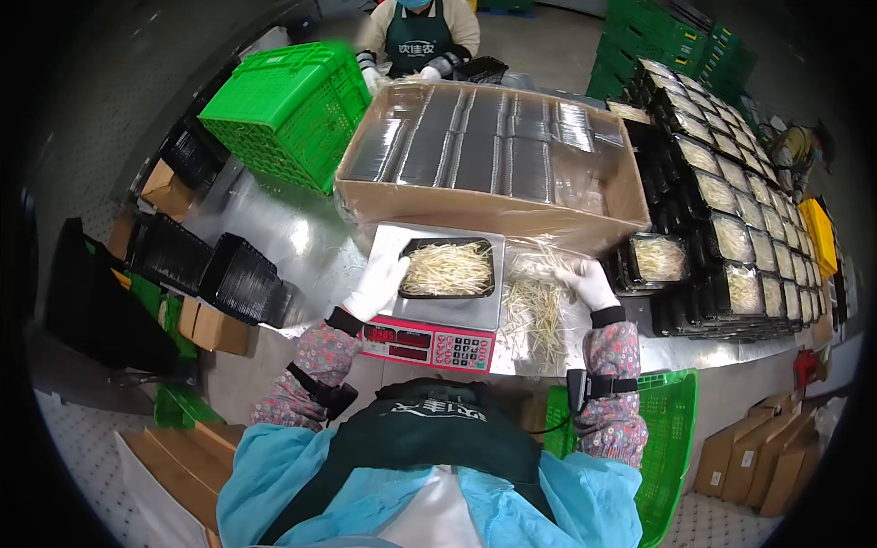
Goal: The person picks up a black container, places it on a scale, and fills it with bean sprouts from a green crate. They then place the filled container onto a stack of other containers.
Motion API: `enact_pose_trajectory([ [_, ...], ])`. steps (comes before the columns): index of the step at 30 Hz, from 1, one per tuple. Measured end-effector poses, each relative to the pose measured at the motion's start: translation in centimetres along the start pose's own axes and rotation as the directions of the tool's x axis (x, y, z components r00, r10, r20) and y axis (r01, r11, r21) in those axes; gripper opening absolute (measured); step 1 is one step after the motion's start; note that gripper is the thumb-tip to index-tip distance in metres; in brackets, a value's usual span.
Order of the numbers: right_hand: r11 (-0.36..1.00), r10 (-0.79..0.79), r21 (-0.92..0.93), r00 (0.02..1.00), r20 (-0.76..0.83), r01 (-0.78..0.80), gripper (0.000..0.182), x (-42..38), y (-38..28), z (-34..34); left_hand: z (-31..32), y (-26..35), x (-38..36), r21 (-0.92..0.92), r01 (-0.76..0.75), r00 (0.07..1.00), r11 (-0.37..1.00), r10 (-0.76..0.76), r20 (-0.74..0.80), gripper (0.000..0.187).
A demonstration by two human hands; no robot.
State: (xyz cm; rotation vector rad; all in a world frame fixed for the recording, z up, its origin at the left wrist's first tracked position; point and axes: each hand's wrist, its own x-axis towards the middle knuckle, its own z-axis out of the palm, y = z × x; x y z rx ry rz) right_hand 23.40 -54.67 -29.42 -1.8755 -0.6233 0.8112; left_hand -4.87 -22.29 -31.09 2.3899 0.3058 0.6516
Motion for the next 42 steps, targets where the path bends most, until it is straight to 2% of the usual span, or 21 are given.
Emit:
enact_pose_trajectory([
  [2, 1.0, 0.003, -0.03, 0.999, -0.045, -0.005, 0.019, 1.3, 9.3, -0.1, -2.4, -0.3, -0.4, -0.227, 0.062, 0.997, 0.972, -0.073, -0.04, 0.041],
  [3, 0.808, 0.069, -0.573, 0.988, -0.136, -0.135, 0.025, 0.7, 11.1, -0.4, -3.4, -1.2, -0.7, -0.261, 0.016, 0.996, 0.965, -0.039, -0.086, 0.039],
  [4, 0.698, 0.133, -0.673, 0.968, -0.214, -0.245, 0.031, -1.2, 7.8, 0.8, -4.6, -0.8, -0.8, -0.218, 0.09, 0.991, 0.972, -0.109, -0.075, 0.039],
  [6, 0.842, 0.032, -0.516, 0.97, -0.242, -0.157, 0.031, 1.3, 17.9, -2.1, -6.9, 0.2, -1.0, -0.189, 0.112, 0.986, 0.976, -0.133, -0.102, 0.04],
  [7, 0.847, 0.091, -0.494, 0.969, -0.229, -0.197, 0.023, -1.1, 10.2, -1.4, -7.3, -0.5, -1.4, -0.196, 0.181, 0.976, 0.964, -0.201, -0.088, 0.04],
  [8, 0.857, -0.065, -0.513, 0.981, -0.181, -0.038, 0.014, -1.4, 8.0, -1.6, -7.6, -0.7, -1.4, -0.178, 0.168, 0.978, 0.97, -0.186, -0.09, 0.04],
  [11, 0.989, -0.119, -0.095, 0.99, -0.076, 0.112, 0.014, 0.0, 3.3, -1.9, -6.7, 0.9, -0.7, -0.243, 0.21, 0.974, 0.947, -0.224, -0.032, 0.041],
  [13, 0.984, -0.176, -0.004, 0.984, -0.042, 0.176, 0.016, -0.3, -3.6, 0.6, -5.0, 0.9, -0.1, -0.188, 0.023, 0.998, 0.982, -0.033, -0.048, 0.042],
  [16, 0.951, -0.303, -0.046, 0.952, 0.038, 0.304, 0.024, 0.4, -10.0, 4.6, -2.9, 2.4, 1.1, -0.496, 0.041, 0.975, 0.868, -0.142, -0.169, 0.044],
  [18, 0.891, -0.454, 0.012, 0.889, 0.064, 0.454, 0.03, 1.2, -12.0, 8.5, -2.1, 2.9, 1.8, -0.482, -0.006, 0.956, 0.876, -0.136, -0.26, 0.047],
  [19, 0.922, -0.385, 0.09, 0.915, 0.12, 0.376, 0.028, 2.0, -11.8, 10.3, -1.6, 2.8, 1.9, -0.446, -0.035, 0.948, 0.895, -0.111, -0.299, 0.049],
  [21, 0.851, -0.44, -0.221, 0.876, 0.196, 0.477, 0.023, 3.5, -11.4, 13.2, 0.4, 1.9, 1.8, -0.428, 0.052, 0.962, 0.902, -0.16, -0.22, 0.057],
  [22, 0.72, -0.543, -0.357, 0.804, 0.243, 0.594, 0.025, 5.4, -9.1, 14.3, 1.0, 2.3, 1.5, -0.202, 0.012, 0.974, 0.979, -0.057, -0.22, 0.058],
  [25, 0.691, -0.426, -0.505, 0.856, 0.293, 0.517, 0.028, 6.1, -7.6, 15.0, 2.4, 2.7, 0.7, 0.294, -0.156, 0.987, 0.943, 0.157, 0.02, 0.052],
  [27, 0.693, -0.447, -0.499, 0.853, 0.268, 0.52, 0.027, 6.2, -6.7, 14.0, 3.4, 2.4, -0.1, 0.45, -0.18, 0.977, 0.875, 0.106, 0.184, 0.049],
  [29, 0.804, -0.304, -0.439, 0.912, 0.277, 0.401, 0.027, 5.8, -6.7, 12.2, 3.8, 2.1, -0.1, 0.447, -0.174, 0.978, 0.878, 0.101, 0.183, 0.048],
  [31, 0.832, -0.373, -0.348, 0.9, 0.226, 0.433, 0.026, 5.4, -5.5, 9.5, 3.8, 1.9, 0.0, 0.446, -0.168, 0.979, 0.879, 0.095, 0.182, 0.048],
  [33, 0.95, -0.156, -0.249, 0.978, 0.139, 0.187, 0.024, 3.3, -6.6, 6.6, 3.3, 2.1, 0.2, 0.383, -0.13, 0.979, 0.915, 0.059, 0.193, 0.05],
  [40, 0.989, -0.075, 0.12, 0.995, -0.07, 0.083, 0.023, 1.6, 3.8, 3.7, -0.8, 2.9, 0.8, 0.056, -0.017, 1.0, 0.998, 0.017, -0.001, 0.076],
  [41, 0.996, -0.012, -0.091, 0.999, 0.052, 0.016, 0.037, 2.1, 6.8, 3.1, -1.3, 4.3, 1.0, 0.054, -0.027, 1.0, 0.998, 0.027, 0.007, 0.076],
  [42, 0.864, -0.102, -0.482, 0.987, 0.123, 0.149, 0.048, 2.0, 7.6, 3.1, -1.8, 5.8, 1.3, 0.162, -0.142, 0.988, 0.976, 0.131, 0.08, 0.078],
])
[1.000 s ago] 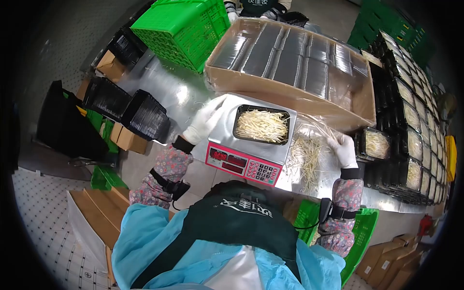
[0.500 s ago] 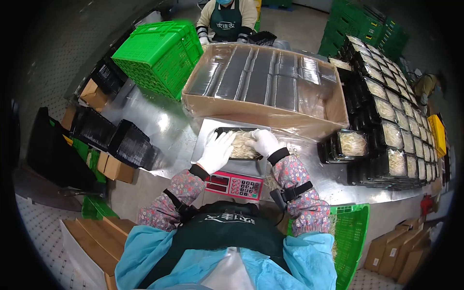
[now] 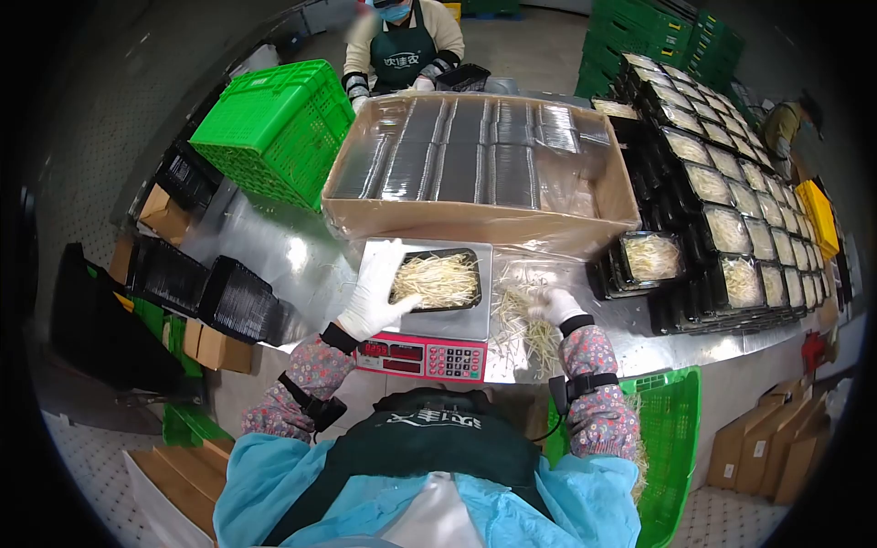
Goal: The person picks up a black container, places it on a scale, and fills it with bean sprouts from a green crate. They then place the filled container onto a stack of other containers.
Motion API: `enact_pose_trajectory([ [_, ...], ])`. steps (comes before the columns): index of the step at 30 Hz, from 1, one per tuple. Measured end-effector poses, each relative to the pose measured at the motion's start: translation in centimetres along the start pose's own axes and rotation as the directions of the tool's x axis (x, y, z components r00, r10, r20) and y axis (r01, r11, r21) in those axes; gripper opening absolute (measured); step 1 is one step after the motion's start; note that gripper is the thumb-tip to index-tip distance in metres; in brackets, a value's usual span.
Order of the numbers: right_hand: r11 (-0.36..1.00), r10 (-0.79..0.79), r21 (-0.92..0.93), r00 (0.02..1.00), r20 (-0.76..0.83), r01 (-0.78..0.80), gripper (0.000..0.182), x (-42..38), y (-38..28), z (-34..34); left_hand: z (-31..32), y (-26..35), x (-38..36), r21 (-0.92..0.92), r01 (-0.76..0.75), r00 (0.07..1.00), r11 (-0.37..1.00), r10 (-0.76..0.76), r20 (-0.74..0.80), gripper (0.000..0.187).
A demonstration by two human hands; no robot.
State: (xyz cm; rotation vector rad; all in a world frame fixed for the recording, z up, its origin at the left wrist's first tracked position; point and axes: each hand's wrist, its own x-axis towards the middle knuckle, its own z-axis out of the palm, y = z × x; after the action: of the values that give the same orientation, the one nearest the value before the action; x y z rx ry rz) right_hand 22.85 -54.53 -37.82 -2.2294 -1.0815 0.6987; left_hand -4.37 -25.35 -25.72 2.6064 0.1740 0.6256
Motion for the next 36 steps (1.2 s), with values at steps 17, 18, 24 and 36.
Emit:
enact_pose_trajectory([
  [17, 0.809, -0.319, -0.539, 0.945, -0.07, 0.233, 0.012, 5.4, -15.6, 2.3, 7.1, -2.0, 4.4, 0.167, -0.064, 0.944, 0.984, 0.005, 0.33, 0.07],
  [18, 0.834, -0.291, -0.502, 0.955, -0.051, 0.227, 0.013, 5.4, -15.6, 1.9, 7.0, -1.9, 4.2, 0.168, -0.059, 0.945, 0.984, 0.001, 0.328, 0.07],
  [24, 0.888, -0.331, -0.376, 0.936, -0.124, 0.264, 0.017, 4.5, -14.6, -3.9, 5.7, -1.1, 2.9, 0.069, 0.13, 0.959, 0.989, -0.143, 0.245, 0.084],
  [36, 0.89, -0.455, 0.02, 0.89, -0.029, 0.455, 0.016, 7.1, -22.4, -1.8, 2.2, -3.6, -2.2, -0.548, 0.317, 0.937, 0.774, -0.345, 0.054, 0.084],
])
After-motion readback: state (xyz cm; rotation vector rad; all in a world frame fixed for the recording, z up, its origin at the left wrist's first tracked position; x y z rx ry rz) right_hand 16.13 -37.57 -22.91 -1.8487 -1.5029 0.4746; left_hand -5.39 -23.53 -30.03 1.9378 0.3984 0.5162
